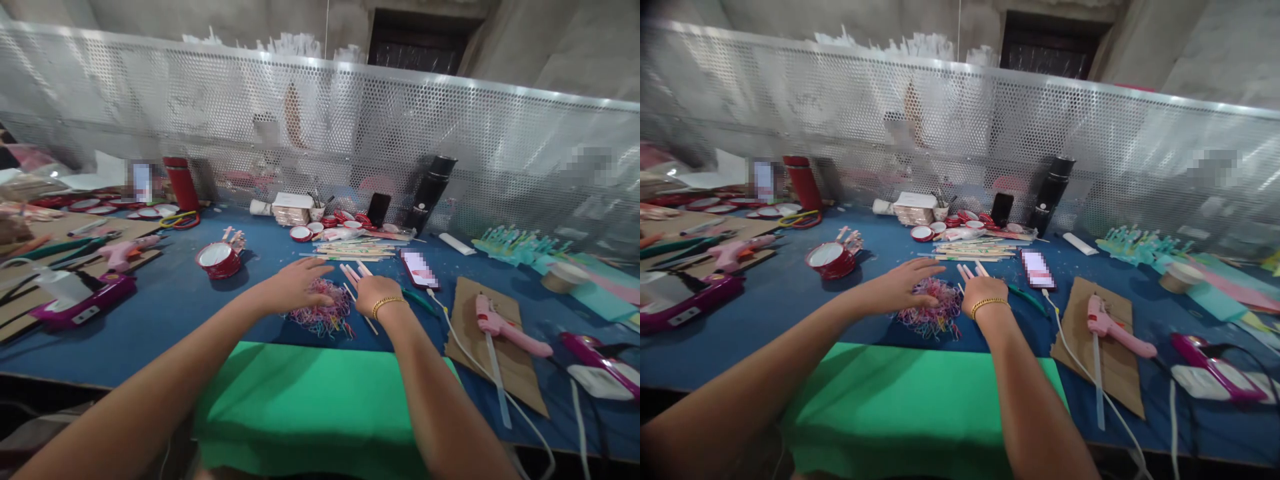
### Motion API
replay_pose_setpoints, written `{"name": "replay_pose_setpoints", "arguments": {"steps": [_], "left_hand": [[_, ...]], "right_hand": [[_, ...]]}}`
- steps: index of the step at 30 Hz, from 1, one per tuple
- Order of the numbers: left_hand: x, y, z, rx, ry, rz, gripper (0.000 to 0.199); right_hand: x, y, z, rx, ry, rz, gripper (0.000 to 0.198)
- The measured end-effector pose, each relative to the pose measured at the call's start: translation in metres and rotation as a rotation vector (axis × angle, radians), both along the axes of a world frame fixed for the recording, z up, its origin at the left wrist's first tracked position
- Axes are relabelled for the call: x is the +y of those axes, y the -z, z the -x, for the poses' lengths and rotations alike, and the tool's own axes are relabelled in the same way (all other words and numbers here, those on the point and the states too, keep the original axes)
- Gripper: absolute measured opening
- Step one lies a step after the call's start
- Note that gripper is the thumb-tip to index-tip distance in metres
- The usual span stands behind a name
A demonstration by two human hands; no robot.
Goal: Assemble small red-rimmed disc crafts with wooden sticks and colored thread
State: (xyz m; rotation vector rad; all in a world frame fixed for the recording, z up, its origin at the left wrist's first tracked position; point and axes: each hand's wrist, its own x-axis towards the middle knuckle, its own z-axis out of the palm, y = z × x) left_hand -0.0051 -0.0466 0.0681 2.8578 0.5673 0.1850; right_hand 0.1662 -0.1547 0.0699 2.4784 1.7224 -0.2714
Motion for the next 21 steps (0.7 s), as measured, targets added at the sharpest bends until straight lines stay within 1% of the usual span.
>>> {"name": "replay_pose_setpoints", "arguments": {"steps": [1,2,4,5,6,7,9,11,14,17,19,21], "left_hand": [[0.003,0.003,0.008,0.047,-0.076,0.017,0.086],[0.004,0.008,0.015,0.099,-0.132,0.04,0.099],[0.002,0.019,0.025,0.157,-0.198,0.068,0.114],[0.0,0.024,0.027,0.147,-0.217,0.063,0.118],[-0.002,0.029,0.027,0.117,-0.211,0.054,0.118],[-0.004,0.032,0.026,0.082,-0.192,0.051,0.115],[-0.006,0.036,0.019,0.037,-0.176,0.064,0.107],[-0.005,0.037,0.011,0.018,-0.161,0.085,0.101],[-0.003,0.036,0.004,-0.005,-0.087,0.149,0.096],[-0.005,0.034,0.004,-0.082,0.027,0.264,0.088],[-0.007,0.034,0.005,-0.162,0.043,0.286,0.083],[-0.007,0.034,0.006,-0.203,0.015,0.254,0.08]], "right_hand": [[0.0,-0.001,0.005,-0.002,-0.022,0.003,0.074],[-0.001,-0.002,0.011,-0.004,-0.042,0.011,0.067],[-0.003,-0.005,0.019,-0.011,-0.068,0.035,0.049],[-0.004,-0.006,0.021,-0.01,-0.07,0.045,0.045],[-0.004,-0.007,0.022,-0.01,-0.063,0.045,0.046],[-0.005,-0.007,0.021,-0.009,-0.049,0.036,0.052],[-0.005,-0.006,0.017,-0.004,-0.008,0.019,0.071],[-0.004,-0.004,0.012,-0.008,0.009,0.009,0.081],[-0.002,-0.002,0.01,0.003,-0.006,0.028,0.081],[-0.001,-0.003,0.012,0.024,-0.018,0.04,0.081],[-0.001,-0.004,0.013,0.019,-0.01,0.028,0.081],[-0.001,-0.003,0.012,0.01,0.002,0.019,0.081]]}}
